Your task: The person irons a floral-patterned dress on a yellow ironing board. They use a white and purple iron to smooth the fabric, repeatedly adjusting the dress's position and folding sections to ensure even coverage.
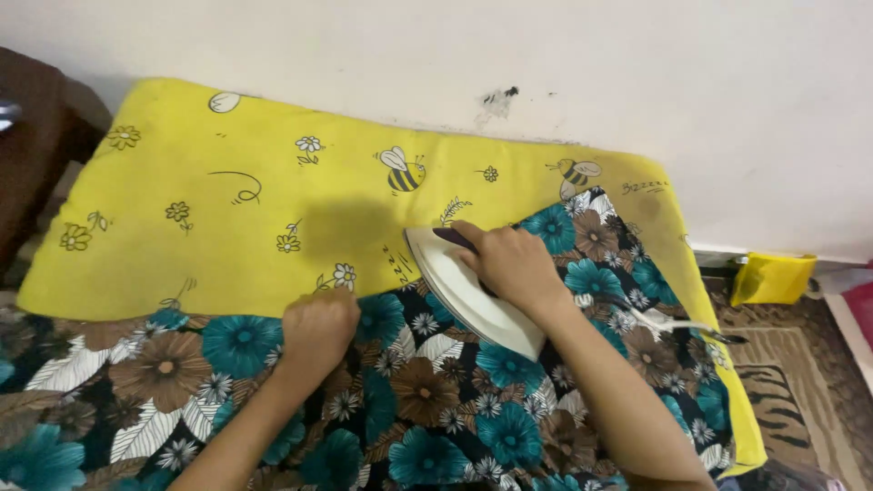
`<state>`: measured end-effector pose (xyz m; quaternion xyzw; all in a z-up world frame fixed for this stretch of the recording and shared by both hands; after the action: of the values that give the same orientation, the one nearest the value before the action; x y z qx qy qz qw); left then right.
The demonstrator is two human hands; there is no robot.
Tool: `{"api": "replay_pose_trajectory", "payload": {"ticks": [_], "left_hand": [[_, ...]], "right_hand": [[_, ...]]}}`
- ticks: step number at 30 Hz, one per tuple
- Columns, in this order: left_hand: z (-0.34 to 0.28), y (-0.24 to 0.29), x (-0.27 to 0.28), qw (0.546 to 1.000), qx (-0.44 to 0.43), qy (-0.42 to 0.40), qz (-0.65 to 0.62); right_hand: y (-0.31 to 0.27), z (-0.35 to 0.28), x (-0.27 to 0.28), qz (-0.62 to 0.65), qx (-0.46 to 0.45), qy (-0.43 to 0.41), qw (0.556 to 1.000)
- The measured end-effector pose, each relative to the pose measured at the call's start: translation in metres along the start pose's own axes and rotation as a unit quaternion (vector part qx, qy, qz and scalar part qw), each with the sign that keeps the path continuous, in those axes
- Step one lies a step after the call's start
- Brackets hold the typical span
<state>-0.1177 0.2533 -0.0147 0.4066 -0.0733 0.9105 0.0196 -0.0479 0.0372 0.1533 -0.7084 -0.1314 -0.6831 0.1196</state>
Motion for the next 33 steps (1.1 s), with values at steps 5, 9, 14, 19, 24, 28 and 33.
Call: {"api": "replay_pose_trajectory", "payload": {"ticks": [5, 9, 14, 19, 24, 28, 33], "left_hand": [[0.014, -0.004, 0.011, 0.996, 0.023, -0.020, -0.084], [0.020, -0.010, 0.015, 0.993, 0.028, -0.049, -0.107], [0.039, -0.016, 0.045, 0.972, 0.042, -0.153, -0.173], [0.031, -0.051, 0.061, 0.934, 0.007, -0.244, -0.261], [0.022, -0.062, 0.046, 0.919, 0.020, -0.248, -0.306], [0.023, -0.069, 0.040, 0.910, 0.071, -0.232, -0.337], [0.018, -0.074, 0.041, 0.913, 0.094, -0.213, -0.336]], "right_hand": [[0.013, -0.076, -0.024, -0.020, 0.007, -0.112, 0.993], [0.001, -0.088, -0.029, -0.060, 0.019, -0.104, 0.993], [-0.065, -0.017, -0.015, -0.055, 0.067, 0.006, 0.996], [-0.071, -0.002, -0.020, -0.022, 0.084, 0.011, 0.996], [-0.047, -0.065, -0.032, -0.023, 0.096, -0.104, 0.990], [-0.034, -0.090, -0.042, -0.109, 0.126, -0.081, 0.983], [-0.086, -0.041, -0.033, -0.116, 0.122, -0.045, 0.985]]}}
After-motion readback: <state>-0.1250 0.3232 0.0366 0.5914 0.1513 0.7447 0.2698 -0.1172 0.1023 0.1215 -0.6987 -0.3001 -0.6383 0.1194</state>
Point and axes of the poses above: each hand's wrist, its own z-axis towards the middle knuckle, its own x-axis out of the back of the hand, y = z × x, the point moved 9 cm from there along z, towards the middle knuckle, and after that the axes turned 1 degree about z, right-handed, at the moved point
